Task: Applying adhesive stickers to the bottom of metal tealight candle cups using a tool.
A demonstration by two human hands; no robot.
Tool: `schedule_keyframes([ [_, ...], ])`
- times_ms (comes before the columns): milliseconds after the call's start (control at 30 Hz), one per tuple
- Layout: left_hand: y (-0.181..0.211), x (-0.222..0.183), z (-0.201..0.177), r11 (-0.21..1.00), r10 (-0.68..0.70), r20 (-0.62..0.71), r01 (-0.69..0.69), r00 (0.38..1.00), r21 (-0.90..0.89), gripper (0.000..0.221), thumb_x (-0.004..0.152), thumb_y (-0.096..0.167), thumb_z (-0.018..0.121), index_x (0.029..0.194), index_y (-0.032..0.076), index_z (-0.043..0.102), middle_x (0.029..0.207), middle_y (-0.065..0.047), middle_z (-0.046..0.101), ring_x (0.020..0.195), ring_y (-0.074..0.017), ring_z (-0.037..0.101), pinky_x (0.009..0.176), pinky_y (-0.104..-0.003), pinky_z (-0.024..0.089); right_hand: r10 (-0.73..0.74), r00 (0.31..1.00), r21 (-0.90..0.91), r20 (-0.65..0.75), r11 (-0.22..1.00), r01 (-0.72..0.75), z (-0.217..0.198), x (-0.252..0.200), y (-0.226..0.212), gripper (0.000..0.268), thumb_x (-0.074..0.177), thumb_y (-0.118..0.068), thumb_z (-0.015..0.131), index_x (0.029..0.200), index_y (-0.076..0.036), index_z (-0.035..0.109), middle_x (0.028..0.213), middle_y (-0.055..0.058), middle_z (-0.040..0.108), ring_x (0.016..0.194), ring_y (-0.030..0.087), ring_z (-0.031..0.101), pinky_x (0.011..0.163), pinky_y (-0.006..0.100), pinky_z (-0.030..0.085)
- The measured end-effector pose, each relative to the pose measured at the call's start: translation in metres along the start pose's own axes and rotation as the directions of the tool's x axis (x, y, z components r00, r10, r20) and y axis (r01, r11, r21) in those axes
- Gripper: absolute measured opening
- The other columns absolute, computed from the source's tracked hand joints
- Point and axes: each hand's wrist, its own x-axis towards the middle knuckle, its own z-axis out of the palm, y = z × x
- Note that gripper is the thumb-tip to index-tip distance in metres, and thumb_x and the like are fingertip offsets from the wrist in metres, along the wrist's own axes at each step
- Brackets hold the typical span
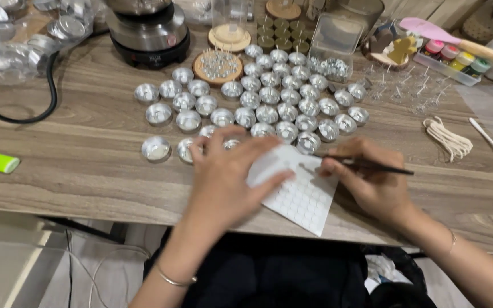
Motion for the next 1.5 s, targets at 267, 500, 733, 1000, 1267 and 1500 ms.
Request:
schedule_keyframes([
  [267, -0.023, -0.014, -0.047, 0.995, -0.063, -0.011, 0.064, 0.998, 0.079, 0.071, 0.061, 0.059, 0.086, 0.118, 0.017, 0.075, 0.121, -0.009, 0.063, 0.123, -0.0365, 0.040, 0.103, -0.055, 0.024, -0.260, 0.965, -0.252, -0.023, 0.936, 0.246, 0.007, 0.020, -0.014, 0.015, 0.089, -0.006, 0.079, 0.096, 0.001, 0.067, 0.093, 0.013, 0.075, 0.082, 0.018, 0.077, 0.069, 0.027, 0.062],
  [500, -0.023, -0.013, -0.051, 0.994, -0.105, 0.058, 0.103, 0.993, 0.040, 0.058, 0.064, 0.049, 0.086, 0.112, 0.019, 0.076, 0.117, -0.006, 0.063, 0.121, -0.0361, 0.041, 0.102, -0.057, 0.024, -0.428, 0.901, -0.308, 0.069, 0.850, 0.427, 0.033, 0.035, -0.027, 0.022, 0.083, -0.011, 0.084, 0.096, 0.001, 0.070, 0.093, 0.014, 0.074, 0.083, 0.022, 0.076, 0.070, 0.030, 0.062],
  [733, -0.020, -0.014, -0.051, 0.991, -0.124, 0.021, 0.123, 0.992, 0.044, 0.053, 0.062, 0.045, 0.088, 0.103, 0.015, 0.074, 0.112, -0.005, 0.063, 0.121, -0.0359, 0.042, 0.102, -0.058, 0.024, -0.410, 0.881, -0.212, 0.235, 0.863, 0.458, 0.053, 0.043, -0.040, 0.024, 0.080, -0.013, 0.089, 0.093, 0.000, 0.073, 0.080, 0.010, 0.074, 0.064, 0.018, 0.069, 0.055, 0.031, 0.053],
  [1000, -0.025, -0.016, -0.048, 0.994, -0.096, 0.013, 0.095, 0.995, 0.053, 0.050, 0.061, 0.042, 0.088, 0.102, 0.015, 0.075, 0.111, -0.004, 0.065, 0.121, -0.0349, 0.044, 0.102, -0.055, 0.025, -0.352, 0.853, -0.029, 0.386, 0.919, 0.392, 0.068, 0.056, -0.052, 0.022, 0.086, -0.011, 0.083, 0.101, -0.002, 0.070, 0.087, 0.009, 0.068, 0.078, 0.023, 0.068, 0.067, 0.034, 0.054],
  [1267, -0.026, -0.016, -0.047, 0.993, -0.114, 0.026, 0.114, 0.993, 0.019, 0.051, 0.064, 0.040, 0.086, 0.106, 0.013, 0.075, 0.107, -0.002, 0.070, 0.120, -0.0327, 0.046, 0.102, -0.054, 0.023, -0.285, 0.854, -0.081, 0.434, 0.932, 0.352, 0.073, 0.058, -0.046, 0.022, 0.087, -0.015, 0.081, 0.102, -0.003, 0.070, 0.083, 0.009, 0.065, 0.076, 0.025, 0.064, 0.065, 0.037, 0.051],
  [1500, -0.025, -0.016, -0.048, 0.986, -0.167, 0.044, 0.168, 0.985, -0.007, 0.057, 0.065, 0.041, 0.085, 0.114, 0.013, 0.071, 0.096, 0.002, 0.075, 0.118, -0.0273, 0.050, 0.107, -0.052, 0.021, -0.010, 0.924, -0.093, 0.383, 0.994, 0.049, 0.070, 0.057, -0.040, 0.025, 0.079, -0.019, 0.085, 0.096, -0.005, 0.073, 0.080, 0.004, 0.073, 0.068, 0.014, 0.071, 0.059, 0.031, 0.055],
])
